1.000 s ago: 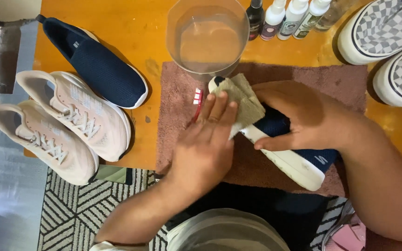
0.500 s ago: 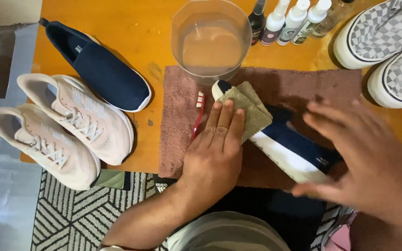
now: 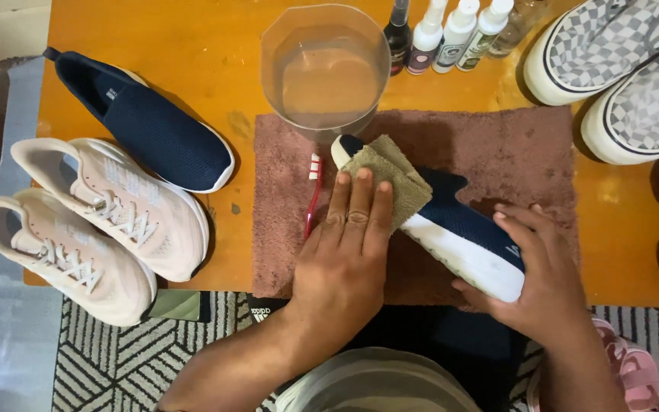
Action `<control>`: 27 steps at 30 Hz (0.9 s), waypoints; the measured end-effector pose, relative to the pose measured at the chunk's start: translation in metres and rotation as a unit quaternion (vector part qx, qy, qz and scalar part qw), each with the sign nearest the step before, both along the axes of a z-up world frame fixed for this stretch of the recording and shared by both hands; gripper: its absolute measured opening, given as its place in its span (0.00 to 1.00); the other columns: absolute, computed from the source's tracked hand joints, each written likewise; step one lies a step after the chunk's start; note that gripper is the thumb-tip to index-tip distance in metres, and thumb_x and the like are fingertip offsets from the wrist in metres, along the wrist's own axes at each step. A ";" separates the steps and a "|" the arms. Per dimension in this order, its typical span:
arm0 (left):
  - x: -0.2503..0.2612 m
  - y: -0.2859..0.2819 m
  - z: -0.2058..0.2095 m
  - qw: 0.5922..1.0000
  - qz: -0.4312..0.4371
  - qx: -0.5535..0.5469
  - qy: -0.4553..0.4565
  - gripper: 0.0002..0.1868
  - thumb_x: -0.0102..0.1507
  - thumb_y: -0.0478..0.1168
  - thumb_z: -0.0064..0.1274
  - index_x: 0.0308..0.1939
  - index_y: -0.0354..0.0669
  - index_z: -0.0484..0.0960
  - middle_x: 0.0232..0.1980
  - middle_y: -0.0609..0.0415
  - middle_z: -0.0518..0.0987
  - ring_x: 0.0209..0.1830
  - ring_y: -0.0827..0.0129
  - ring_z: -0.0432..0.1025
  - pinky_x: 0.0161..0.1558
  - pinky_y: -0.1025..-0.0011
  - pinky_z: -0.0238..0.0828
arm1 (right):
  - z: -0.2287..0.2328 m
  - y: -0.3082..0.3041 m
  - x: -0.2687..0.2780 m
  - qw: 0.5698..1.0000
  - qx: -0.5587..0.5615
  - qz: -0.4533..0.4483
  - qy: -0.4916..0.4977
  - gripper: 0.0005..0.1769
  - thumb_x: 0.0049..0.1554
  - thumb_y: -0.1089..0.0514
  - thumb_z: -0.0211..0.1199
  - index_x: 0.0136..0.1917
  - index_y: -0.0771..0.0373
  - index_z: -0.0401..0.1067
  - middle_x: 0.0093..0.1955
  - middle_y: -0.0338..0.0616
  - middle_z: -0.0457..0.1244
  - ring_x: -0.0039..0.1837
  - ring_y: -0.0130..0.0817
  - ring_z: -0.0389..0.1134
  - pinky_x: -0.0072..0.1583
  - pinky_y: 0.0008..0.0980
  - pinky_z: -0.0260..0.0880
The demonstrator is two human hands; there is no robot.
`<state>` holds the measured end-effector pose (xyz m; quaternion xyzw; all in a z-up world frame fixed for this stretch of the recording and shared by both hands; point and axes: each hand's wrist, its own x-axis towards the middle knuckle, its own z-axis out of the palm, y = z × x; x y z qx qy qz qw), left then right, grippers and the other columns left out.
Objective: The person scrubs the white midsole and outsole of a dark blue slip-on shoe using a red toothbrush, then wipes the shoe with a cloth. The person repeats the brushing on the outsole pattern.
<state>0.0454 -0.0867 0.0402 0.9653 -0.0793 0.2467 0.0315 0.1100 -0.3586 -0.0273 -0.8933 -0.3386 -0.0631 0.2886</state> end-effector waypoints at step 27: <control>-0.022 -0.066 0.012 0.992 -0.118 -0.024 -0.024 0.20 0.78 0.39 0.35 0.63 0.37 0.83 0.67 0.41 0.82 0.66 0.51 0.82 0.54 0.67 0.82 | -0.034 -0.028 -0.004 0.994 -0.021 -0.033 0.105 0.55 0.42 0.41 0.75 0.77 0.64 0.61 0.73 0.57 0.55 0.74 0.55 0.59 0.72 0.53 0.62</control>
